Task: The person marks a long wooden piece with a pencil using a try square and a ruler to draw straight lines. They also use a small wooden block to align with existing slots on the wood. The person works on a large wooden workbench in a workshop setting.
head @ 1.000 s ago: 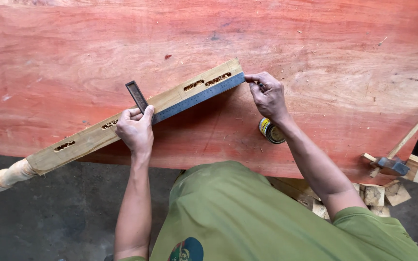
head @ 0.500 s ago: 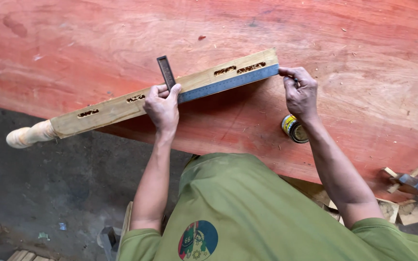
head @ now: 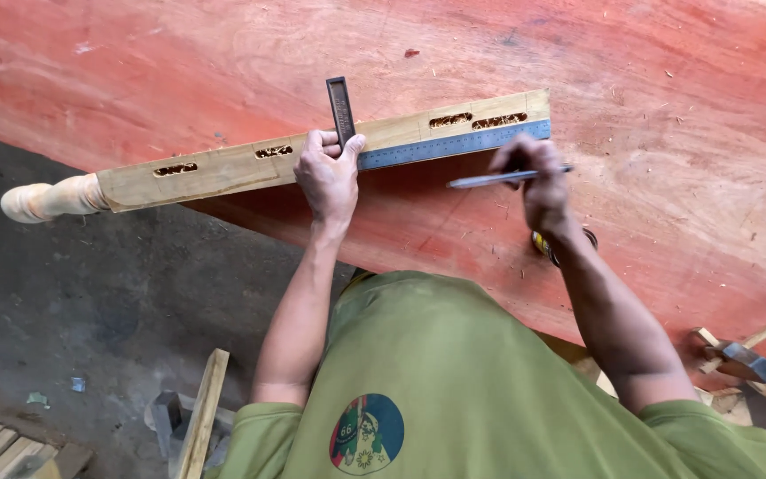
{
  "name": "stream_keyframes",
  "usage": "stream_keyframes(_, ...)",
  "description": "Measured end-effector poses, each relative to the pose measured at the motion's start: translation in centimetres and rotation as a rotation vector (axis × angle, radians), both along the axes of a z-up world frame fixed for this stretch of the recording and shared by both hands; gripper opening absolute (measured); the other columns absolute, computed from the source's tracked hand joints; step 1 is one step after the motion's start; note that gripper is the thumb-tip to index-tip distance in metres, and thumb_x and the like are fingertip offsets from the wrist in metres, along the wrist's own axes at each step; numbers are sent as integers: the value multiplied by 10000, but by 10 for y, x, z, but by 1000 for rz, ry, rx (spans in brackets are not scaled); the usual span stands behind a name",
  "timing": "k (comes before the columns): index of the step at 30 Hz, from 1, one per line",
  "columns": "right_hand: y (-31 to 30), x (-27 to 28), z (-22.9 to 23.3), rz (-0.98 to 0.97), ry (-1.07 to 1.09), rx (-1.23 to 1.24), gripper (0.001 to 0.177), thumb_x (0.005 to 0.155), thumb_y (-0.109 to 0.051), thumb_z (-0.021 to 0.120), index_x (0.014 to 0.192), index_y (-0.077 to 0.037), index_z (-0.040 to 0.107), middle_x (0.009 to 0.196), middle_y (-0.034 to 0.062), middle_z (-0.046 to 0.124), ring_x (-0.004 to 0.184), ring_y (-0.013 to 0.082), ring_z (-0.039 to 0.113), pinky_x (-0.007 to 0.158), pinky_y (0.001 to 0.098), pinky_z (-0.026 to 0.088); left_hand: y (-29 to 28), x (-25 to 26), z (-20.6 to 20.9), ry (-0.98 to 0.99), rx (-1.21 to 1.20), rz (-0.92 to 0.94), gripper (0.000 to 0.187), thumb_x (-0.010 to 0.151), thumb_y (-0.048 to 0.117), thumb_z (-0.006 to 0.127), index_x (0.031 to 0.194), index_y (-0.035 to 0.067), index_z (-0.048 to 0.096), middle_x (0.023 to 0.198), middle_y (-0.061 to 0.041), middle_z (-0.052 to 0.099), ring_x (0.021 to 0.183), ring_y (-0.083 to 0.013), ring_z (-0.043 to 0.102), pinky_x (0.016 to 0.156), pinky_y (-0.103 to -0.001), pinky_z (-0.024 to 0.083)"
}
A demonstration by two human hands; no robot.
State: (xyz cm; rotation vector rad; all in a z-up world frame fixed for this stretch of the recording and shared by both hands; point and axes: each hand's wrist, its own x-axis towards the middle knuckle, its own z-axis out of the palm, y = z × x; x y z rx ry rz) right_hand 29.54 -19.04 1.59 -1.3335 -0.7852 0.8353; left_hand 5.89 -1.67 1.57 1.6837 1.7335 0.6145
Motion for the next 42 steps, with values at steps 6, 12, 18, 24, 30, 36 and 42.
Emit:
stream_keyframes(6,26,-23,23,222,-265,-108,324,992,-323,570,1092,-92,773,930,123,737,875,211,692,828,341,524,1,-3,3,-24,12,-45,302,734,268,926,852,95,708,720,-81,723,758,-332,747,722,-444,573)
stream_keyframes(12,32,-23,-2,192,-480,-18,124,871,-72,833,980,-112,788,780,48,732,731,209,694,801,290,470,2,-3,3,-37,5,-57,313,736,271,923,854,90,697,718,-89,698,766,-340,739,727,-454,567)
stream_keyframes(18,34,-28,-13,197,-563,14,121,847,-37,817,933,-111,776,747,50,703,710,234,671,830,296,421,3,-4,2,-49,33,-85,322,733,257,927,844,81,681,709,-102,677,748,-338,729,713,-442,564)
stream_keyframes(24,35,-29,-15,197,-569,20,108,857,-26,792,933,-98,765,757,93,699,712,287,670,848,308,428,3,-3,4,-68,30,-89,320,741,257,924,849,80,681,713,-105,677,753,-333,730,717,-432,566)
stream_keyframes(30,33,-29,-20,199,-550,16,93,872,-35,784,940,-95,763,774,97,706,723,290,669,854,309,415,4,-4,4,-82,23,-87,318,743,254,925,845,81,679,708,-103,672,745,-321,727,712,-415,565)
stream_keyframes(36,33,-30,-18,194,-548,11,92,871,-34,784,932,-99,760,771,99,704,712,296,656,849,307,411,4,-3,4,-82,19,-87,326,736,257,928,843,77,678,707,-107,671,745,-325,725,707,-422,567)
stream_keyframes(42,32,-30,-19,195,-553,5,102,866,-21,773,931,-99,760,773,102,702,711,298,653,853,307,410,4,-4,3,-74,13,-85,322,737,264,926,843,82,681,705,-108,670,739,-322,726,696,-424,568)
